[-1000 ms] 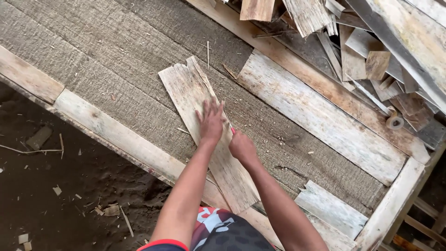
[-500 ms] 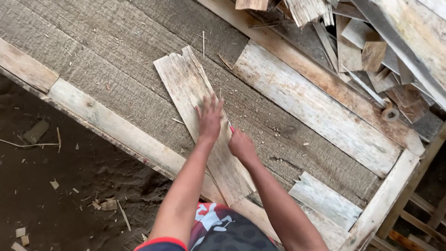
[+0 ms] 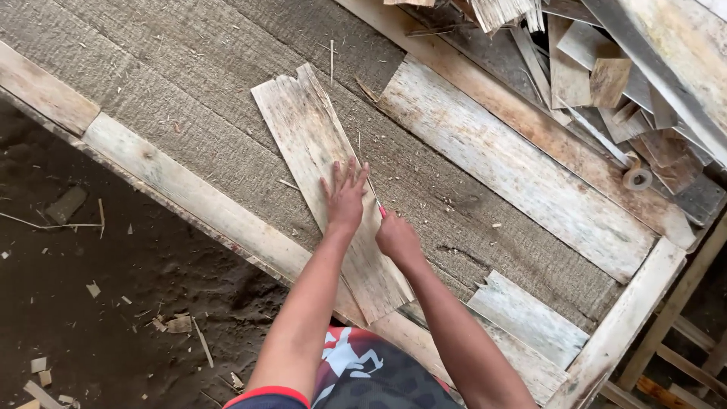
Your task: The person uses a red utility knife to scrape the surface of a wooden plank on a workbench. They repeatedly scrape along the length of the plank, removing small shavings and debris, then reposition the plank to continue scraping different sections.
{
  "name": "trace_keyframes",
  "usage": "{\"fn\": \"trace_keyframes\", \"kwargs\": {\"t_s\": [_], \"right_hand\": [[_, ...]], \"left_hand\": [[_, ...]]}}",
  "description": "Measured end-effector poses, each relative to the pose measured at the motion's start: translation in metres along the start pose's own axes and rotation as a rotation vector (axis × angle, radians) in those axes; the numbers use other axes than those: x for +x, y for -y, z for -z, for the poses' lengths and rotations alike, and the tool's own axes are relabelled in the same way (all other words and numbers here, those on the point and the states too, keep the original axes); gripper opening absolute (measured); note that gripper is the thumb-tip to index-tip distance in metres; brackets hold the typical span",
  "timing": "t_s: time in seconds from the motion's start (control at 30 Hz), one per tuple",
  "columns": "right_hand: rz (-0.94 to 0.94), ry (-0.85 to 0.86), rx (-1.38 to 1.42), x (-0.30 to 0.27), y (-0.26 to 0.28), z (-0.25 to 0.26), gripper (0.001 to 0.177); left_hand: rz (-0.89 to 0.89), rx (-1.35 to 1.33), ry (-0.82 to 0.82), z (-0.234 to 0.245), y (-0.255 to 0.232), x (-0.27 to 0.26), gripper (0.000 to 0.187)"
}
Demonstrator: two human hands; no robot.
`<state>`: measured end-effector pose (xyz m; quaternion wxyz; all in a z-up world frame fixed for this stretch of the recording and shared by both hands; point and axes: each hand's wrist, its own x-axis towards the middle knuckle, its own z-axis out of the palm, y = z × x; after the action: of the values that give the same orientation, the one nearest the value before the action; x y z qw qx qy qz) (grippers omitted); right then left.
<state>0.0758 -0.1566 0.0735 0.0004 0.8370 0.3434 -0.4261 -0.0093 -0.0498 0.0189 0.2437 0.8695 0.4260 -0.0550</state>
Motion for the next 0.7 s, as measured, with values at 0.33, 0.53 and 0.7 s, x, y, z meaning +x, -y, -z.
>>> {"fn": "trace_keyframes", "kwargs": {"t_s": [0.33, 0.53, 0.7], "right_hand": [[0.053, -0.025, 0.028, -0.009, -0.013, -0.013, 0.040], [0.050, -0.025, 0.031, -0.038, -0.018, -0.007, 0.042], [0.025, 0.008, 0.022, -0.057, -0.029, -0.018, 0.039]], "left_hand": [[0.036, -0.021, 0.083, -0.015, -0.016, -0.039, 0.054], [0.008, 0.075, 0.065, -0.037, -0.006, -0.029, 0.061], [0.024, 0.054, 0.090, -0.040, -0.005, -0.028, 0.061]]}}
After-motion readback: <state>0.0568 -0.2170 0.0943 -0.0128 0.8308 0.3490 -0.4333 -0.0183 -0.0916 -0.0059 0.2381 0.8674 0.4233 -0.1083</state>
